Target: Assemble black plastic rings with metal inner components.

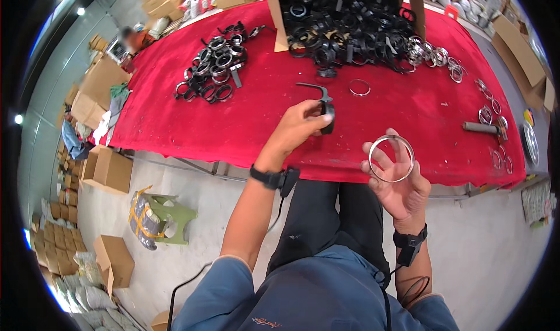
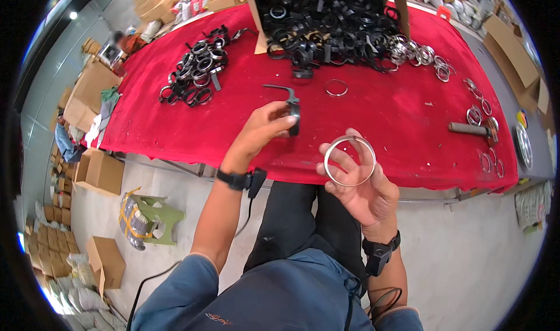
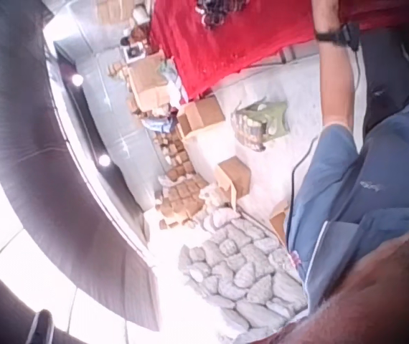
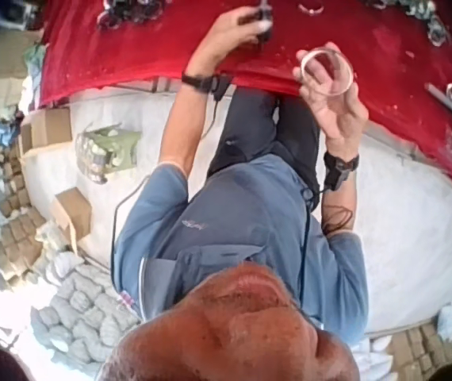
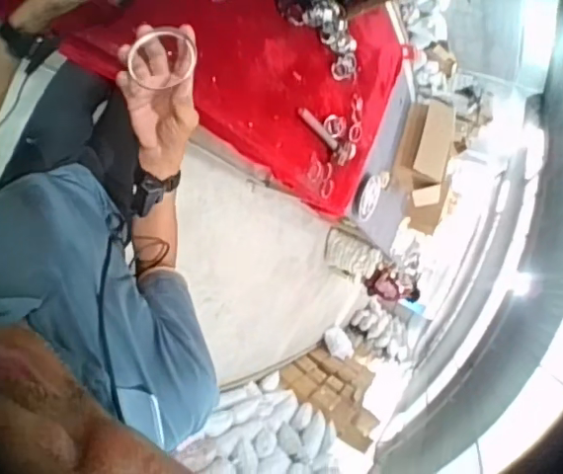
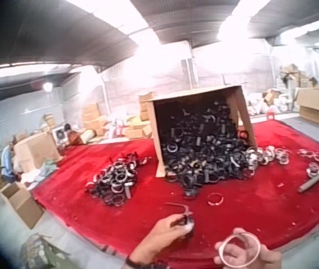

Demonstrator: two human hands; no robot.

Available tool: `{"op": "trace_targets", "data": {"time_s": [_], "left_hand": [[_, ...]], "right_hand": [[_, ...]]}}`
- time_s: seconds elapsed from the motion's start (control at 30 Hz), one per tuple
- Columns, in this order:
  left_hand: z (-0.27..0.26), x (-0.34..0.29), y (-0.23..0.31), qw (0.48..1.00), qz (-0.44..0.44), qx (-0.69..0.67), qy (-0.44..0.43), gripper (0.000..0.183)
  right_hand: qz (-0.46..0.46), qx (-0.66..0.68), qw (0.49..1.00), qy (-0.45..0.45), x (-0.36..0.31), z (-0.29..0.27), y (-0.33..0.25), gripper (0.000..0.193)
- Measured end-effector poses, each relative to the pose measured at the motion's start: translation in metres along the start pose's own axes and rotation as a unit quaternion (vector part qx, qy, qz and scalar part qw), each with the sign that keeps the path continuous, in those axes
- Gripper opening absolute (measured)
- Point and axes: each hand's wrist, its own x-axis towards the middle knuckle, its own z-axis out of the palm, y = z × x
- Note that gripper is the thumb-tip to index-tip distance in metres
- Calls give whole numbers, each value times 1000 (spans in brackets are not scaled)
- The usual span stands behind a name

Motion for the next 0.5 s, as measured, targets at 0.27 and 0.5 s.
{"op": "trace_targets", "data": {"time_s": [0.27,0.5], "left_hand": [[10,-78,52,959,-35,-253,-122,81],[22,-96,47,929,-28,-346,-127,84]], "right_hand": [[55,78,993,-68,3,12,-1,91],[3,-46,999,16,2,23,-1,83]]}}
